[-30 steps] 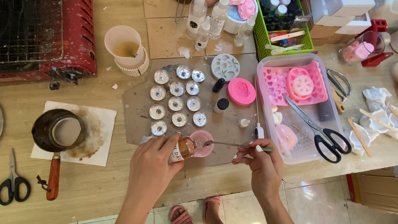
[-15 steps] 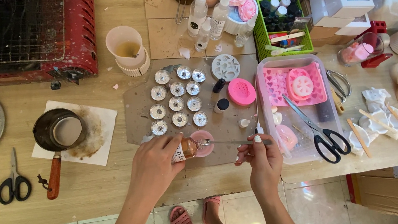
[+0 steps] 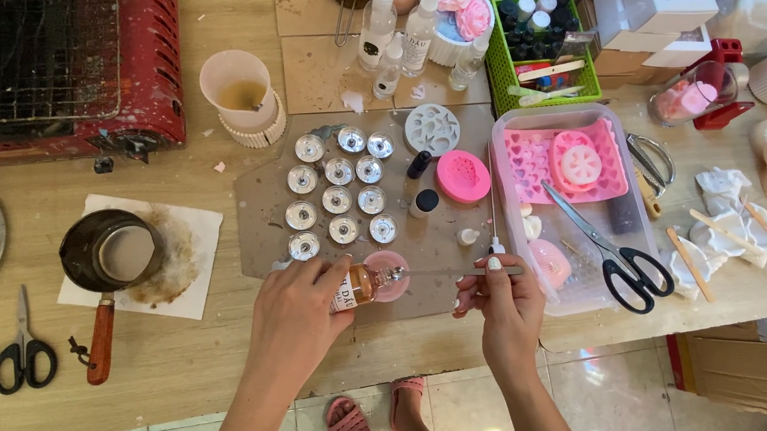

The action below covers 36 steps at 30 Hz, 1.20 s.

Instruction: The person is mixing blue colorant into melted wax in a small cup using a spoon.

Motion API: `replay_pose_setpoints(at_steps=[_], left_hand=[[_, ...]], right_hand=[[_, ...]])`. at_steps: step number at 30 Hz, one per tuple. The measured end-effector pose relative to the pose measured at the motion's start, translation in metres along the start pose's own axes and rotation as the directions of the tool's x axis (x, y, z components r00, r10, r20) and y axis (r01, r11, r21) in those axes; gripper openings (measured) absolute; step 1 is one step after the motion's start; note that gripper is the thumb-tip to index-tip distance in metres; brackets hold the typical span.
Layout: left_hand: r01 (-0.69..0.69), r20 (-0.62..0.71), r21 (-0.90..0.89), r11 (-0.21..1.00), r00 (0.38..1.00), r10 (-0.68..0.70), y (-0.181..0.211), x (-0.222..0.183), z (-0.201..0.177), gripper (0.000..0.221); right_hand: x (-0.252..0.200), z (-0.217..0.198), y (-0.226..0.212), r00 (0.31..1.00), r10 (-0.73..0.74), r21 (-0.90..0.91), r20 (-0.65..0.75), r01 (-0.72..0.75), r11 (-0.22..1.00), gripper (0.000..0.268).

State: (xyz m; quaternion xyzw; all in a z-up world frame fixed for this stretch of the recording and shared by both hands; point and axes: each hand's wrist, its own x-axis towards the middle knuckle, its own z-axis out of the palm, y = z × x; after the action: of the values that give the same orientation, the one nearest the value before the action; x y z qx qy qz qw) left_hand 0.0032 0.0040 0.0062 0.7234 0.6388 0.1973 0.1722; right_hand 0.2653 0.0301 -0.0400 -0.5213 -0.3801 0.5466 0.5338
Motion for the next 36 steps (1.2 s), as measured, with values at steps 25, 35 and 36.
replay_pose_setpoints(at_steps=[25,35,36], left_hand=[[0.057,-0.047,-0.079,0.995,0.997,-0.061,0.002,0.000,0.001,0.066],[0.090,-0.215,-0.206,0.974,0.967,-0.135,0.002,-0.012,0.013,0.069],[0.085,-0.240,-0.264,0.961,0.959,-0.151,0.004,-0.013,0.011,0.067]], right_hand=[[-0.035,0.002,-0.026,0.893,-0.314,-0.225,0.321,0.394,0.891,0.013],[-0.040,0.013,-0.036,0.793,-0.421,-0.438,0.441,0.600,0.670,0.008],[-0.040,0.014,-0.035,0.792,-0.412,-0.470,0.450,0.602,0.646,0.009]])
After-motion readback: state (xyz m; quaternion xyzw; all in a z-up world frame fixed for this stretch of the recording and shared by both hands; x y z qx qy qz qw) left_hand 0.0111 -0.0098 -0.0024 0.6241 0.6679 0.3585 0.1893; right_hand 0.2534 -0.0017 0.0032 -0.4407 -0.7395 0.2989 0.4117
